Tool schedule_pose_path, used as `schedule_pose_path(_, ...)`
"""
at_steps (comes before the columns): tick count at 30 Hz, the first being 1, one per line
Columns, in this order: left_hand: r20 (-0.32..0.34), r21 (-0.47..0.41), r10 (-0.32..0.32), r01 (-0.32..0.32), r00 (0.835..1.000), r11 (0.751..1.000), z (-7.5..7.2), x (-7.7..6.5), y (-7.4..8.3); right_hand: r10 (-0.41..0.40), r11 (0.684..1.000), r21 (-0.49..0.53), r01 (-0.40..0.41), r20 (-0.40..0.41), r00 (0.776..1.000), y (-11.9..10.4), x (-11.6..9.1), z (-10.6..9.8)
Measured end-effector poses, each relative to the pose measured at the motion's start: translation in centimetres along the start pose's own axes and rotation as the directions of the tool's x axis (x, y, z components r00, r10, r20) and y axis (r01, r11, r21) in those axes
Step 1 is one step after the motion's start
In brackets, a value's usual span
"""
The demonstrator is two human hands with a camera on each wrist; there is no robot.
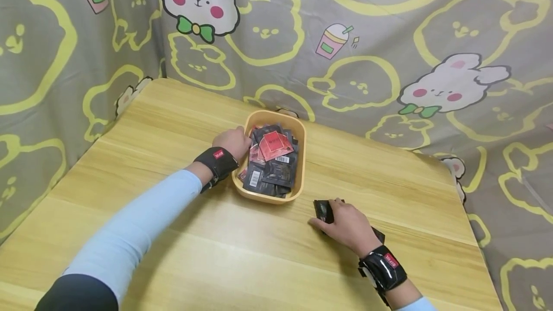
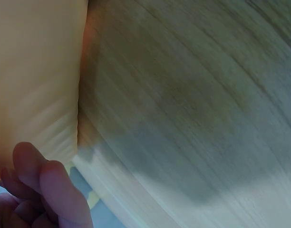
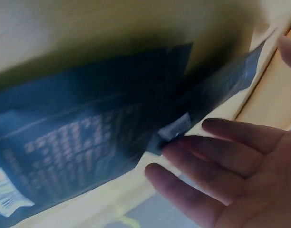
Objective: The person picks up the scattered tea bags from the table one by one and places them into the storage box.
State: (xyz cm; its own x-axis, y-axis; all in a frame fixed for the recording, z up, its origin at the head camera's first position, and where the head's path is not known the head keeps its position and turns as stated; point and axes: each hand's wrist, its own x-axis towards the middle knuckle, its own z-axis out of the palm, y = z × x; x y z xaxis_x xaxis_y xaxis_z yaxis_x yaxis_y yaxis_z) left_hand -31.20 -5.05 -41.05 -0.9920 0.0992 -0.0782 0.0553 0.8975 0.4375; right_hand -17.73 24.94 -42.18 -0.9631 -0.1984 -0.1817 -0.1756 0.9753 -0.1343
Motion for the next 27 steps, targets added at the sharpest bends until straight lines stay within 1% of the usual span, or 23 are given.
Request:
schedule_pose_path(4,0.0,0.001,0.0,0.0,1.0,1.0,0.0,0.1,0.0,-0.034,0.999,-0.003,0.034,0.003,0.999,-0.1,0.3,0.4)
schedule_pose_path(6,0.0,0.0,-0.001,0.001,1.0,1.0,0.0,0.0,0.0,-0.057,0.998,0.012,0.058,-0.016,0.998,0.0,0.5,0.7)
schedule_pose_path(10,0.003,0.005,-0.009,0.009,1.0,1.0,-0.2,-0.1,0.1,-0.105,0.994,0.004,0.107,-0.131,0.986,0.3,1.1,1.4)
schedule_pose_path(14,0.01,0.007,-0.006,0.006,1.0,1.0,-0.2,-0.1,0.3,-0.107,0.994,-0.009,0.109,-0.252,0.962,0.8,1.2,1.5)
schedule_pose_path(17,0.014,0.0,0.0,0.0,1.0,1.0,-0.3,-0.2,0.4,-0.1,0.995,-0.006,0.104,-0.329,0.939,0.9,1.2,0.6)
schedule_pose_path(20,0.015,-0.014,-0.001,0.001,1.0,1.0,-0.4,-0.2,0.4,-0.094,0.994,0.009,0.105,-0.385,0.918,0.8,1.4,-0.7)
schedule_pose_path(23,0.004,-0.021,0.002,-0.002,1.0,1.0,-0.3,-0.1,0.2,-0.11,0.992,0.01,0.124,-0.411,0.905,0.2,1.8,-2.0)
schedule_pose_path(27,-0.001,-0.007,0.005,-0.005,1.0,1.0,-0.4,-0.4,0.3,-0.168,0.983,-0.009,0.183,-0.444,0.88,-1.3,2.5,-3.2)
